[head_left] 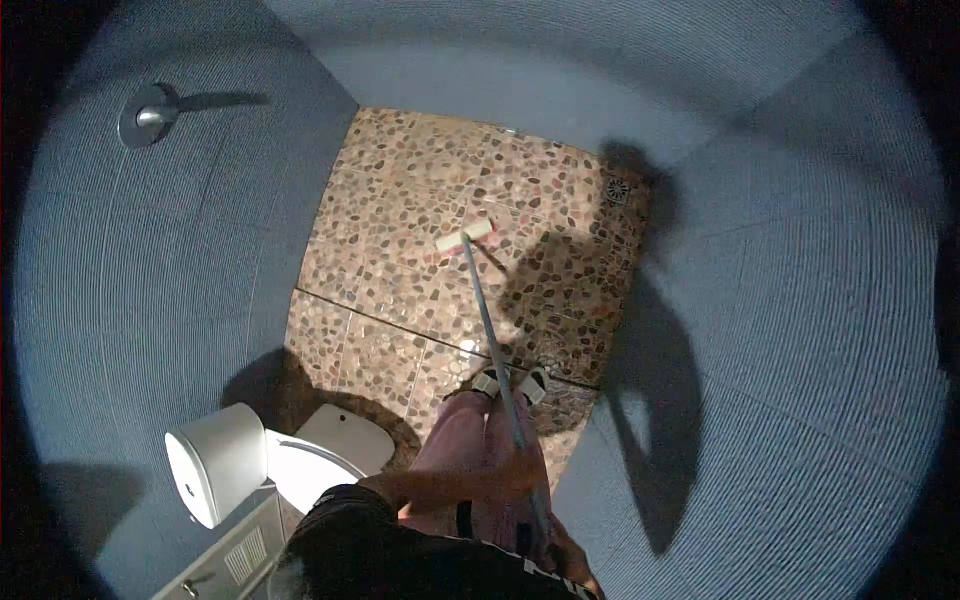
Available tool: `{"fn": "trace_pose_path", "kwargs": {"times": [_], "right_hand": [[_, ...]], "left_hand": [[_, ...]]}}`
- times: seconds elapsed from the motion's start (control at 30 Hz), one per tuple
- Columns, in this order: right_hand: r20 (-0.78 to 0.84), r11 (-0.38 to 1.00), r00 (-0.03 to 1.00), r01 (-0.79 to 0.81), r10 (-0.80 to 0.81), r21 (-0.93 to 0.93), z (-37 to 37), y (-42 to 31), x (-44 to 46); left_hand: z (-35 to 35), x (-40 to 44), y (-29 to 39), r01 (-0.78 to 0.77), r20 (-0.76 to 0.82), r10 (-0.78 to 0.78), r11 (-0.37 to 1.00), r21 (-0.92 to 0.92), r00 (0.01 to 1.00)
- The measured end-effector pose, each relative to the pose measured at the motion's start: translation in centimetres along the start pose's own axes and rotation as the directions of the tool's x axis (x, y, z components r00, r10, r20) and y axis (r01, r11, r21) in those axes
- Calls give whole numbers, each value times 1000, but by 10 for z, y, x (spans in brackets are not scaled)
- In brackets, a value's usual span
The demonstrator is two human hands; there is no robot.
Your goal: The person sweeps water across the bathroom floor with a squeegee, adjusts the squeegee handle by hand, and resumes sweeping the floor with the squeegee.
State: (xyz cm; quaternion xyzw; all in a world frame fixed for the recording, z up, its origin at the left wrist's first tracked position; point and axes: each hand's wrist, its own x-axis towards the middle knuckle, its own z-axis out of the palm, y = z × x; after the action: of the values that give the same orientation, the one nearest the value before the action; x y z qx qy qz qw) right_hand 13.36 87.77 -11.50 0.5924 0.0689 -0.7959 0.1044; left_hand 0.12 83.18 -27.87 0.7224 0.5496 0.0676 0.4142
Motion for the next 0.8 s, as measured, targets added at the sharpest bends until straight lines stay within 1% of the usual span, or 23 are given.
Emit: {"fn": "trace_pose_path", "kwargs": {"times": [0.07,0.1,0.13,0.17,0.2,0.23,0.27,0.3,0.33,0.37,0.4,0.43,0.47,0.53,0.57,0.6,0.63,0.67,0.7,0.73,0.77,0.8], "right_hand": [[-4,992,1000,-5,4,-122,-14,-14,42],[-20,975,1000,15,-20,-221,-28,-24,93],[190,977,981,78,-40,-197,-3,-53,120],[-50,969,995,-97,88,-226,23,-83,140],[254,953,948,240,-189,-185,46,-93,154],[251,956,952,224,-174,-189,52,-93,144],[198,960,972,169,-125,-222,62,-95,119],[36,961,994,106,-100,-256,44,-78,121],[-128,962,989,36,-73,-269,29,-60,121],[-173,966,984,-14,-31,-257,11,-48,98],[-139,979,989,-71,45,-192,-11,-36,54],[-53,989,992,-117,112,-91,-26,-30,18],[66,987,985,-159,158,16,-35,-26,-5],[302,967,933,-235,196,98,-47,-25,-19],[114,977,970,-211,213,-27,-12,-36,-22],[-72,966,978,-206,196,-156,14,-45,-17],[-59,801,993,-116,101,-587,25,-44,18],[-12,816,993,-106,120,-568,36,-46,52],[37,832,990,-97,140,-546,76,-60,83],[-69,808,987,-158,145,-567,106,-63,111],[-175,786,973,-223,148,-577,135,-65,139],[-278,766,949,-289,150,-574,165,-68,167]], "left_hand": [[-14,8,-42,97,-33,-95,994,57,995],[-29,11,-72,162,-39,-158,980,115,987],[-46,13,-102,217,-47,-212,962,168,976],[-64,13,-131,266,-55,-260,938,221,964],[-78,13,-151,304,-64,-298,916,263,952],[-89,10,-162,334,-76,-326,898,285,942],[-87,7,-160,345,-79,-337,893,288,938],[-83,3,-149,347,-92,-335,895,280,938],[-70,2,-128,340,-94,-327,906,252,940],[-53,0,-98,329,-102,-314,925,192,944],[-38,-4,-68,316,-113,-303,942,114,946],[-24,-6,-39,288,-122,-283,957,27,951],[-16,-9,-15,261,-135,-266,964,-58,954],[-7,-16,7,227,-154,-256,957,-182,954],[-6,-20,0,244,-162,-280,946,-214,946],[-5,-27,-18,293,-171,-334,929,-225,927],[-9,-38,-41,348,-178,-393,907,-235,902],[-13,-50,-75,444,-177,-486,866,-231,856],[-22,-66,-111,539,-169,-573,816,-209,802],[-44,-88,-149,576,-140,-592,805,-142,793],[-67,-115,-185,571,-89,-572,820,-43,815],[-81,-135,-202,552,-39,-551,832,55,834]]}}
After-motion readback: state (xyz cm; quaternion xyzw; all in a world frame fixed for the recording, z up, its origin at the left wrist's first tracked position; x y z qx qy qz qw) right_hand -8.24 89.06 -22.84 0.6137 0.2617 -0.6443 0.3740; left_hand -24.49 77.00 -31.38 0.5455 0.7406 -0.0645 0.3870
